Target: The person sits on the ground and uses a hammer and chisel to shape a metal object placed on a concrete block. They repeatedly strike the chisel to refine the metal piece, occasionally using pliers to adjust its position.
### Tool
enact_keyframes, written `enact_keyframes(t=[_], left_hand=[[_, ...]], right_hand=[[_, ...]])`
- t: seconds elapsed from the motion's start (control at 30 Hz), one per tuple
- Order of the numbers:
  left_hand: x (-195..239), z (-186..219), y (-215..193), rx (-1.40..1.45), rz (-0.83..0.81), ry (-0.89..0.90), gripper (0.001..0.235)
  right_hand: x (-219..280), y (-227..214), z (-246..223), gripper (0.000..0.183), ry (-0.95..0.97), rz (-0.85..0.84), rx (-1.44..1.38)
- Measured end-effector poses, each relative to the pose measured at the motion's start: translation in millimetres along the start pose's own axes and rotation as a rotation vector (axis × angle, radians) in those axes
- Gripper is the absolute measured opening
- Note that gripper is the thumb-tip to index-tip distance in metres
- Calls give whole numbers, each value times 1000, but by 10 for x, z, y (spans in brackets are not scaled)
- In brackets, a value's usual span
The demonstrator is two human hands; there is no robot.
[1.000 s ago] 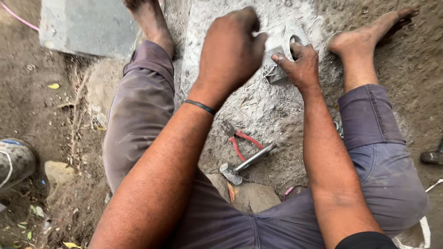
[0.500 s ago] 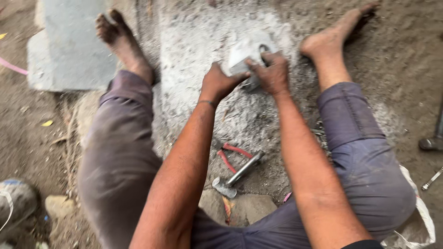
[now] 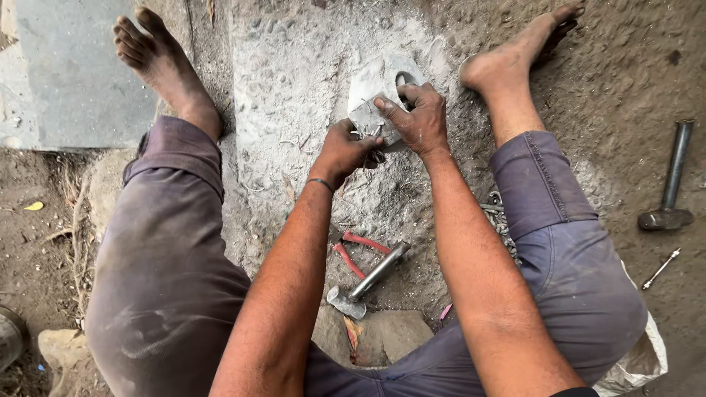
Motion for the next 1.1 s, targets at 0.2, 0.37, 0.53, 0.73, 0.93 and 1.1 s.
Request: enact_keyframes(t=[0.2, 0.37, 0.53, 0.73, 0.93, 1.1], left_hand=[[22, -145, -102, -130, -16, -38, 22], [61, -149, -96, -172, -8, -88, 23], [66, -69, -59, -407, -103, -65, 15], [26, -105, -221, -387, -30, -64, 11], [-55, 44, 86, 138, -107, 25, 34], [109, 293, 170, -237, 100, 84, 60]], right_hand=[[78, 138, -35, 60, -4, 4, 94], [75, 161, 14, 54, 42, -17, 119], [-15, 25, 76, 44, -19, 36, -90], [-186, -189, 381, 46, 119, 33, -202], [-171, -182, 499, 48, 101, 86, -286], [-103, -20, 313, 45, 45, 63, -176]])
Point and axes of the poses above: each hand's wrist, its own x-axis away from the middle knuckle, its own y-axis out of the palm, z = x × y, the point moved 8 cm from there along -x, towards the middle knuckle, and after that the axes turned 6 degrees about x, right-handed, at the moved point
